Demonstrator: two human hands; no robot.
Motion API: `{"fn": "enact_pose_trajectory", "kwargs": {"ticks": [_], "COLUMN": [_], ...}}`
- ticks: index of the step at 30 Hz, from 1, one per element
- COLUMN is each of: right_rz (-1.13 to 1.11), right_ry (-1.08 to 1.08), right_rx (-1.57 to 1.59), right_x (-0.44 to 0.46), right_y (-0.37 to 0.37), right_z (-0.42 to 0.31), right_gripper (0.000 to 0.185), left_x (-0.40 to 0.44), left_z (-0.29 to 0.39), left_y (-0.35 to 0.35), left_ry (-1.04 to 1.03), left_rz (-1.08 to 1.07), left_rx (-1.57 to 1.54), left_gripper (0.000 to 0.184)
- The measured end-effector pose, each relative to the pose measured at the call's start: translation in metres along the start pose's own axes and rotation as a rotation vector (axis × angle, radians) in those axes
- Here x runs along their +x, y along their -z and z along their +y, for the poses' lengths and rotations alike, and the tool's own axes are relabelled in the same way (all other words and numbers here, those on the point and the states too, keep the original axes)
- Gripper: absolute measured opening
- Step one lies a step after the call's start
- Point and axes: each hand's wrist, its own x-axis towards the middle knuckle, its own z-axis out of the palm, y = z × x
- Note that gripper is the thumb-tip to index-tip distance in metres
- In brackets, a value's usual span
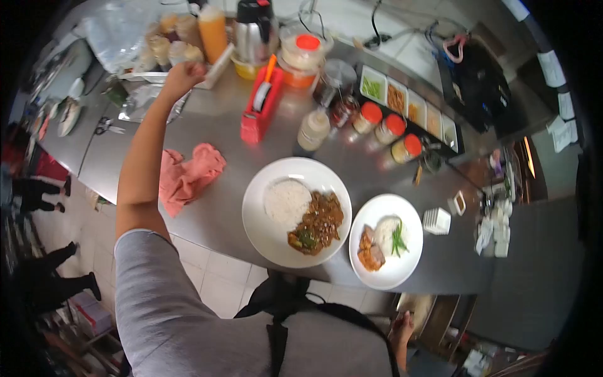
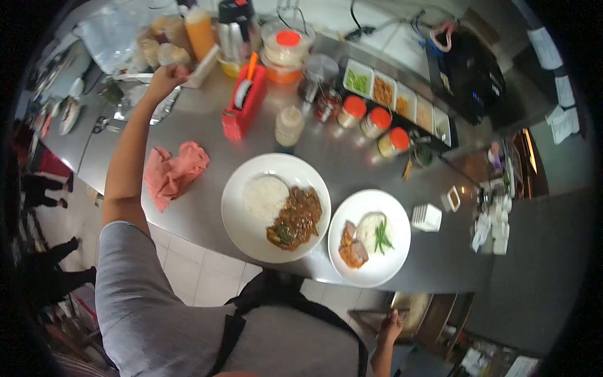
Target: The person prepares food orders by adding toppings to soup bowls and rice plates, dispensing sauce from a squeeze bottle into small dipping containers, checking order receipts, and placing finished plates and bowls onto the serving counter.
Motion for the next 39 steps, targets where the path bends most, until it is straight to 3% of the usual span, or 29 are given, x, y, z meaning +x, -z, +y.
{"fn": "enact_pose_trajectory", "kwargs": {"ticks": [1,3,7,9,10,14,17,21,24,28,34,39], "right_rz": [0.022,0.015,0.066,0.082,0.085,-0.071,-0.173,-0.195,-0.111,0.056,0.107,0.107], "right_ry": [-0.04,-0.094,-0.193,-0.288,-0.288,-0.227,-0.191,-0.188,-0.199,-0.29,-0.383,-0.392], "right_rx": [0.114,-0.005,-0.143,-0.065,-0.087,-0.093,-0.114,-0.148,-0.123,-0.062,-0.061,-0.037], "right_x": [0.008,-0.008,-0.014,-0.01,-0.018,-0.028,-0.035,-0.033,-0.033,-0.051,-0.085,-0.09], "right_y": [0.03,0.047,0.057,0.046,0.026,-0.017,-0.044,-0.026,0.004,0.039,0.064,0.062], "right_z": [0.024,0.026,0.051,0.061,0.049,0.037,0.028,0.054,0.082,0.116,0.151,0.151], "right_gripper": [0.024,0.019,0.024,0.01,0.013,0.022,0.02,0.019,0.019,0.019,0.022,0.021], "left_x": [0.002,-0.043,-0.083,-0.083,-0.086,-0.094,-0.098,-0.124,-0.14,-0.157,-0.188,-0.182], "left_z": [0.032,0.126,0.167,0.163,0.178,0.24,0.283,0.332,0.343,0.361,0.392,0.394], "left_y": [-0.029,-0.062,-0.159,-0.2,-0.198,-0.188,-0.187,-0.193,-0.214,-0.23,-0.238,-0.246], "left_ry": [-0.062,-0.173,-0.248,-0.218,-0.184,-0.397,-0.815,-0.927,-1.064,-1.133,-1.295,-1.211], "left_rz": [-0.101,-0.325,-0.492,-0.626,-0.56,-0.479,-0.374,-0.581,-0.523,-0.531,-0.443,-0.298], "left_rx": [-0.298,-0.592,-0.737,-0.761,-0.673,-0.593,-0.401,-0.104,0.037,0.255,0.399,0.478], "left_gripper": [0.027,0.039,0.059,0.066,0.067,0.062,0.062,0.065,0.064,0.064,0.061,0.059]}}
